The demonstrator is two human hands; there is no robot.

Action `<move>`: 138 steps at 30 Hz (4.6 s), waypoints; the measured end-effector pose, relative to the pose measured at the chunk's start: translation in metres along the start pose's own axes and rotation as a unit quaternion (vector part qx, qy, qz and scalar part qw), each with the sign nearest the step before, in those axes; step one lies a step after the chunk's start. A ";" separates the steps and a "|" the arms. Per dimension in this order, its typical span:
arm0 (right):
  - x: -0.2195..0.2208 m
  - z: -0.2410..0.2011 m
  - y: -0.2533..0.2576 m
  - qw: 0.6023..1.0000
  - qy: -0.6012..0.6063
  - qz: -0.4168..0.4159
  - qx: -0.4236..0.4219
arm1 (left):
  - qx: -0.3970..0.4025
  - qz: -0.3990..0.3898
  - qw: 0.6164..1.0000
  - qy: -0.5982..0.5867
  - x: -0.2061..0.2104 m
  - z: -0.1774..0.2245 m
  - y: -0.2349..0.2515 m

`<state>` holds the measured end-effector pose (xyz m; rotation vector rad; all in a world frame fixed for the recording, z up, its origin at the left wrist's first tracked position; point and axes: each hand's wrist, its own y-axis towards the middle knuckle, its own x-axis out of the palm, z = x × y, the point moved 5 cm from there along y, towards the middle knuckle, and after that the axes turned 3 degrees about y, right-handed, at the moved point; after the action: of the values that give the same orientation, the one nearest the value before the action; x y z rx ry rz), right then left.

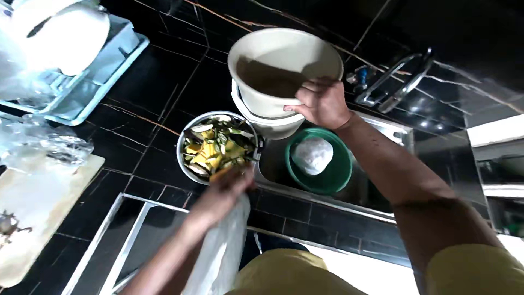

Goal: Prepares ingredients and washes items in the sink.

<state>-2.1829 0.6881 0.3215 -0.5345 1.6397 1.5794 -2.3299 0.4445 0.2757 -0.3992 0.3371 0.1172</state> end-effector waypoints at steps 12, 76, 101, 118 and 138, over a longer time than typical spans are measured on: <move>-0.041 -0.013 -0.066 0.987 0.112 -0.111 0.018 | -0.217 0.079 0.965 -0.128 0.036 0.054 0.116; -0.240 -0.019 -0.277 0.896 0.126 -0.338 0.258 | -0.272 -0.362 0.872 -0.186 0.302 0.041 -0.033; -0.153 0.007 -0.200 0.850 0.112 -0.405 0.318 | -0.311 -0.037 0.904 -0.292 0.069 -0.153 -0.160; -0.103 0.017 -0.149 0.780 0.066 -0.522 0.338 | -0.323 0.001 0.935 -0.143 0.044 -0.252 -0.179; -0.140 -0.031 0.062 0.890 -0.127 -0.283 0.333 | -0.494 0.107 0.860 -0.071 0.017 -0.429 -0.302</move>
<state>-2.1530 0.6367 0.4660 -0.3624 1.5116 0.5732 -2.3887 -0.0029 0.0070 -1.3692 0.1467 0.5474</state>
